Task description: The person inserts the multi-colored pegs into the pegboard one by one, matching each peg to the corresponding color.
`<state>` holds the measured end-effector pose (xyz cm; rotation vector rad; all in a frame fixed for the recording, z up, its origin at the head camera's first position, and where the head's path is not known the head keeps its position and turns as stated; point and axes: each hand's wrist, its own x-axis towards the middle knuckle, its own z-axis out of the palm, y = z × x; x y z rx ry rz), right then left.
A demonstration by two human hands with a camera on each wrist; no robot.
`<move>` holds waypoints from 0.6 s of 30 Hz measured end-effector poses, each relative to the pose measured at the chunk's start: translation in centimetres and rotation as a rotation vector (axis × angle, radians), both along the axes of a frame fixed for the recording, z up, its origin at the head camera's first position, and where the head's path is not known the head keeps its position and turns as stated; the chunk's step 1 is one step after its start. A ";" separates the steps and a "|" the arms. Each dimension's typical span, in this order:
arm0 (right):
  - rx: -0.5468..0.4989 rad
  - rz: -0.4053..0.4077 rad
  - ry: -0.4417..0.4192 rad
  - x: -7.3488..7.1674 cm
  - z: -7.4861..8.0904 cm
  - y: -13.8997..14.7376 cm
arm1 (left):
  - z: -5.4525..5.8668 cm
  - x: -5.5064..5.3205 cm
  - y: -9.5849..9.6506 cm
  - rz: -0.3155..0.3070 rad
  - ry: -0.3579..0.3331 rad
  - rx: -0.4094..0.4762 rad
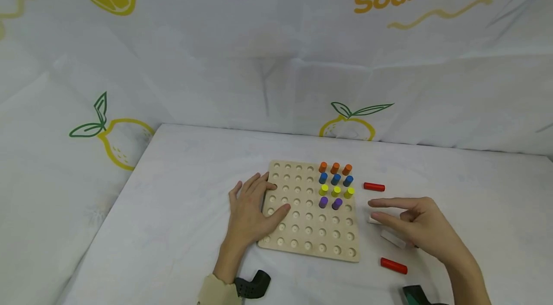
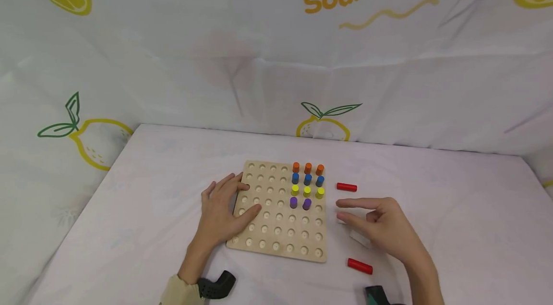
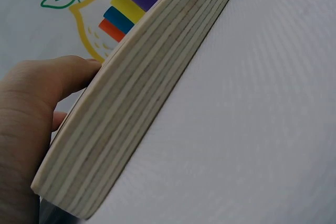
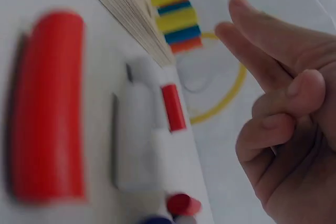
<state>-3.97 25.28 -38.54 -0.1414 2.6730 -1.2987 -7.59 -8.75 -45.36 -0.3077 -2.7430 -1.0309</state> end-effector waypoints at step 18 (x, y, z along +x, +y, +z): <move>-0.060 0.274 -0.186 1.7 -1.3 8.8 | -0.1 0.0 0.0 -0.001 -0.027 0.001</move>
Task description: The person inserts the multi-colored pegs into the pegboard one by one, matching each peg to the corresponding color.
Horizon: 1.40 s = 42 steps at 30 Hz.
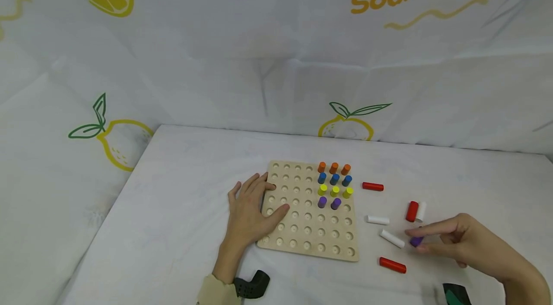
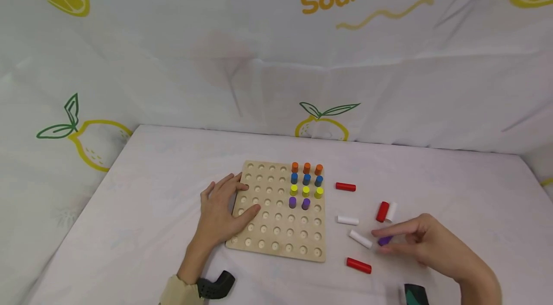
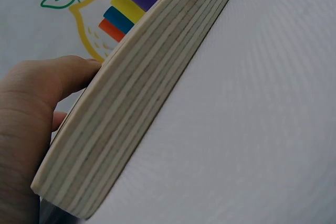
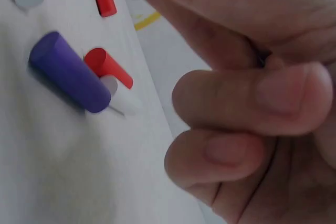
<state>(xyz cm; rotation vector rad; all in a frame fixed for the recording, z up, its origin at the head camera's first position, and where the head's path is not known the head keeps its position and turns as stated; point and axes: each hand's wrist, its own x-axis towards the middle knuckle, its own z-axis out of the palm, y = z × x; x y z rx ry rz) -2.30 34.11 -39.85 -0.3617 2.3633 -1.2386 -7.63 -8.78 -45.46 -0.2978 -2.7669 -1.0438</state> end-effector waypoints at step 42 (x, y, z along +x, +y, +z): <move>0.426 -0.250 0.106 -0.9 -0.8 -2.1 | 0.1 0.1 0.0 -0.002 0.034 0.008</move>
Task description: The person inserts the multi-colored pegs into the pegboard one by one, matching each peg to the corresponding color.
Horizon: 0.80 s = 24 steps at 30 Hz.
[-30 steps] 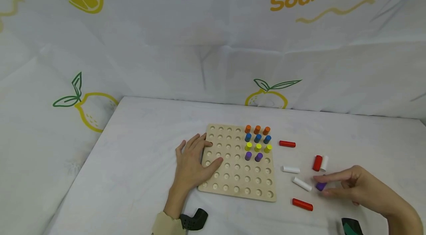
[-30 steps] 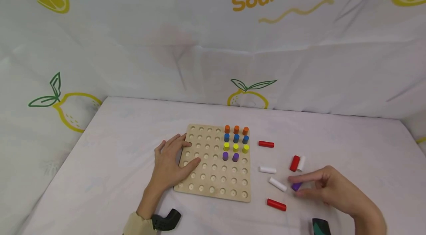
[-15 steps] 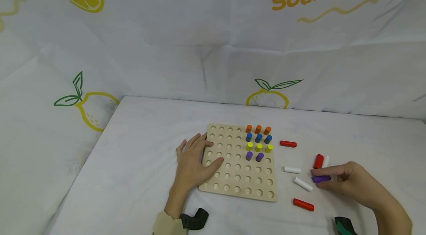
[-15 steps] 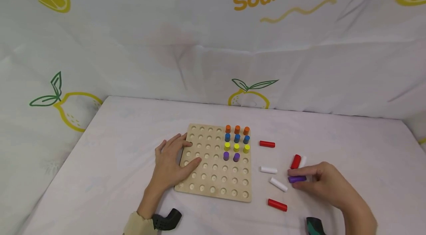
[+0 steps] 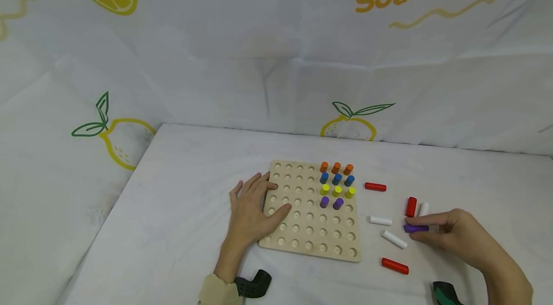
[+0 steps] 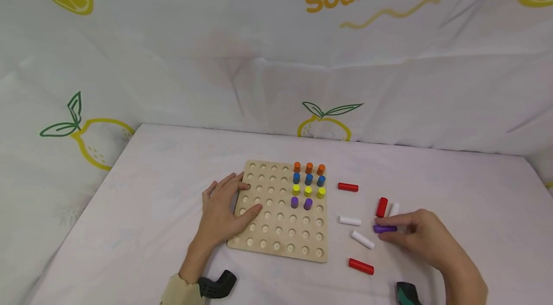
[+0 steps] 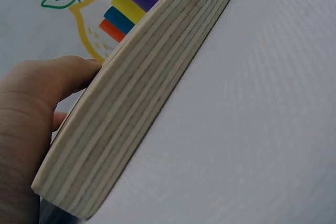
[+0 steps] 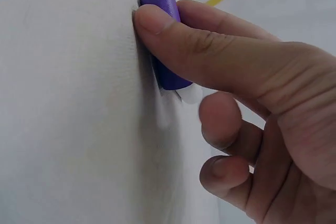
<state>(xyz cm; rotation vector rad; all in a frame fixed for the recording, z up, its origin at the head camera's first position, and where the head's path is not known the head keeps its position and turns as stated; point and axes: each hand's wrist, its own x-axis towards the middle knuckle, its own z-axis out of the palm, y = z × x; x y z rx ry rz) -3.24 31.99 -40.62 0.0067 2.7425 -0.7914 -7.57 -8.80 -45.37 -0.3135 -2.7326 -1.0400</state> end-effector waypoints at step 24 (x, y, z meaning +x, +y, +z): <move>0.161 0.072 -0.002 -1.1 1.0 -1.6 | 0.0 -0.1 0.0 0.006 -0.015 -0.013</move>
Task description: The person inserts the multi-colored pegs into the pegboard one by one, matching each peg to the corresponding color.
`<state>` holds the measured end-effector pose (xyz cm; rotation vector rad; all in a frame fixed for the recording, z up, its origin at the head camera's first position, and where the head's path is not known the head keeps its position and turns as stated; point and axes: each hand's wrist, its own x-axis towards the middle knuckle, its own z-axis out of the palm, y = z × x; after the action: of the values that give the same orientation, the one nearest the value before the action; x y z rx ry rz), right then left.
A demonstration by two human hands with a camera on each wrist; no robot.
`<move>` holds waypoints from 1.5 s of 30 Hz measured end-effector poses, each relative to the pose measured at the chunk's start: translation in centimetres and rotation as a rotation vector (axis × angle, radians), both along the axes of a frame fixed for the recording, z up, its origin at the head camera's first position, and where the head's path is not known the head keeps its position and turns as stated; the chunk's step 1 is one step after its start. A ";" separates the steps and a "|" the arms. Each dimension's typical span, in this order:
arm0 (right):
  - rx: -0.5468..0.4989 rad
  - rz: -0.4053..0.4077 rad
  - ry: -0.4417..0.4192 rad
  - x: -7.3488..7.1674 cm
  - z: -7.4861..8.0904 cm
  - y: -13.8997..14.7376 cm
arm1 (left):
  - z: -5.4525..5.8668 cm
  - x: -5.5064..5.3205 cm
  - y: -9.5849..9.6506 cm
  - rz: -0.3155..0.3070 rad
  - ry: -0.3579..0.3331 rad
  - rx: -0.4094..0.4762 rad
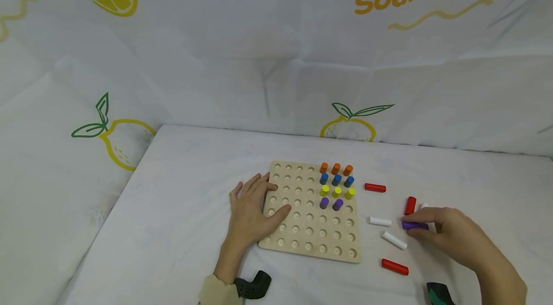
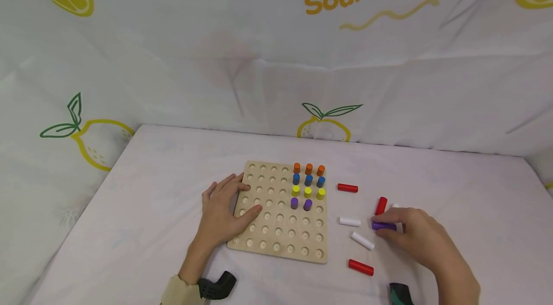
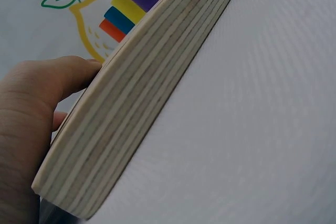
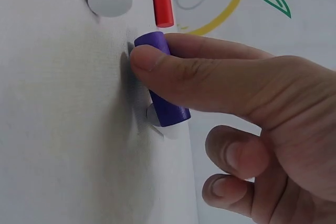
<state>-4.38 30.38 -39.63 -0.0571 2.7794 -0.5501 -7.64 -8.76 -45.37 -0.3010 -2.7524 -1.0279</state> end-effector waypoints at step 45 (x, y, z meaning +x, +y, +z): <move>-0.523 -0.043 0.385 0.1 0.0 -7.2 | -0.1 0.0 0.0 -0.003 0.003 -0.002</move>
<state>-4.25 23.23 -39.61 -0.2395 2.9106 -1.3943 -7.69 -8.79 -45.46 -0.3074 -2.7512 -1.0240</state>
